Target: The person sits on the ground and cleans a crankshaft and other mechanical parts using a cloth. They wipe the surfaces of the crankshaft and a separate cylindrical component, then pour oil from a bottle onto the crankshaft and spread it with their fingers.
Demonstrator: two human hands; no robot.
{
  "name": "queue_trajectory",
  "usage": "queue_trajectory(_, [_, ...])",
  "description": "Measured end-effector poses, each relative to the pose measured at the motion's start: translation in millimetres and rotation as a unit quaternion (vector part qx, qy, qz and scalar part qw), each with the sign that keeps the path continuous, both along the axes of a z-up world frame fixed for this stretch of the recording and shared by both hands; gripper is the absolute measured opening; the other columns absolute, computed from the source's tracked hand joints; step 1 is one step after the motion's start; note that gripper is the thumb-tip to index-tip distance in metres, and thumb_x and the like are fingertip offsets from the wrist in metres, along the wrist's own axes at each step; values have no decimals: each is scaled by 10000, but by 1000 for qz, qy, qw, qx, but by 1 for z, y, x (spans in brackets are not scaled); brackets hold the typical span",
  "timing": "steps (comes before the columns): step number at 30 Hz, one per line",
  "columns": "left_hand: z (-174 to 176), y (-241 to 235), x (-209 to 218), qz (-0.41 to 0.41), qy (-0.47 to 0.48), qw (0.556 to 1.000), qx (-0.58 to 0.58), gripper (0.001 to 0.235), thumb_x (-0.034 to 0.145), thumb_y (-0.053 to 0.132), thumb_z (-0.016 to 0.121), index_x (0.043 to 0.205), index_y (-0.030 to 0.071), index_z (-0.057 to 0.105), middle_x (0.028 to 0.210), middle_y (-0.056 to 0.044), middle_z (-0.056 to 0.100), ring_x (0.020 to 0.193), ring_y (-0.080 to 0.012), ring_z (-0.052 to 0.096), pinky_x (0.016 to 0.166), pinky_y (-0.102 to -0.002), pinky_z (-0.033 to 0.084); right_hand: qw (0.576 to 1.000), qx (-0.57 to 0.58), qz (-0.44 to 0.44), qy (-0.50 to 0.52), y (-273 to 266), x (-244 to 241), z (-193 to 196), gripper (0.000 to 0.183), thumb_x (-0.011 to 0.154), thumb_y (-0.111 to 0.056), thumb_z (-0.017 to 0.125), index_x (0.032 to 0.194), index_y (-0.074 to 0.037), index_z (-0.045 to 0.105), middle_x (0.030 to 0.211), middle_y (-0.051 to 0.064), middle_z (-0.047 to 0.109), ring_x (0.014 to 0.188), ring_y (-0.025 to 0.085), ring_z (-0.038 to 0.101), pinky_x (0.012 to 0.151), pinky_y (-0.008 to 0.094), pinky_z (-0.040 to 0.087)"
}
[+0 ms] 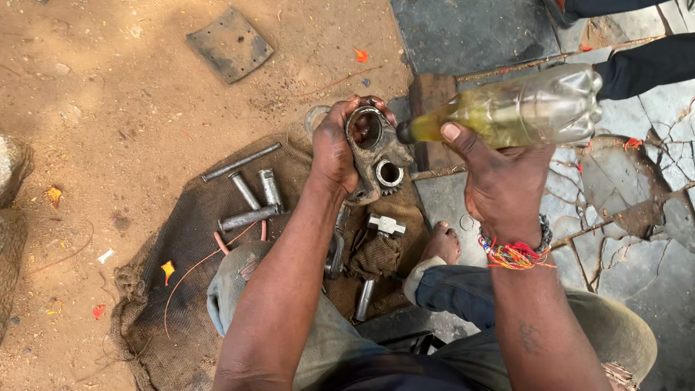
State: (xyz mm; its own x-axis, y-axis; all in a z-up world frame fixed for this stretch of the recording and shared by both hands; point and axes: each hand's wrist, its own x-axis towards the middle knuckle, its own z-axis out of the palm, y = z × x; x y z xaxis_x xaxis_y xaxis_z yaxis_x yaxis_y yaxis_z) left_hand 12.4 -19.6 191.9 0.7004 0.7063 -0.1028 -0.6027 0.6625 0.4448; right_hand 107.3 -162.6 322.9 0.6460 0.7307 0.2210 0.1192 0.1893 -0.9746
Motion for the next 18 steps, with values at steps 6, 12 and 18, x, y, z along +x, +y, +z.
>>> queue_trajectory(6, [-7, -4, 13, 38, 101, 994, -22, 330, 1026, 239, 476, 979, 8, 706, 877, -141, 747, 817, -234, 715, 821, -368, 576, 992, -50, -6, -118, -2, -9, -3, 456, 945, 37, 812, 1304, -2, 534, 1237, 132, 703, 1113, 211, 728, 925, 324, 664])
queue_trajectory(12, [-15, -6, 11, 70, 170, 983, 26, 295, 998, 236, 542, 1042, -2, 711, 905, -128, 753, 806, -206, 712, 778, -362, 582, 958, -87, -3, -273, -3, -7, -8, 429, 952, 33, 849, 1278, 19, 571, 1242, 151, 697, 1159, 228, 733, 971, 394, 618])
queue_trajectory(18, [-15, -2, 9, 49, 85, 992, 77, 358, 1023, 265, 540, 1079, -52, 697, 943, -155, 757, 877, -231, 733, 873, -371, 599, 998, 39, 45, 6, 2, -1, -13, 452, 934, 90, 827, 1301, 15, 574, 1184, 167, 700, 1071, 238, 734, 1002, 392, 633])
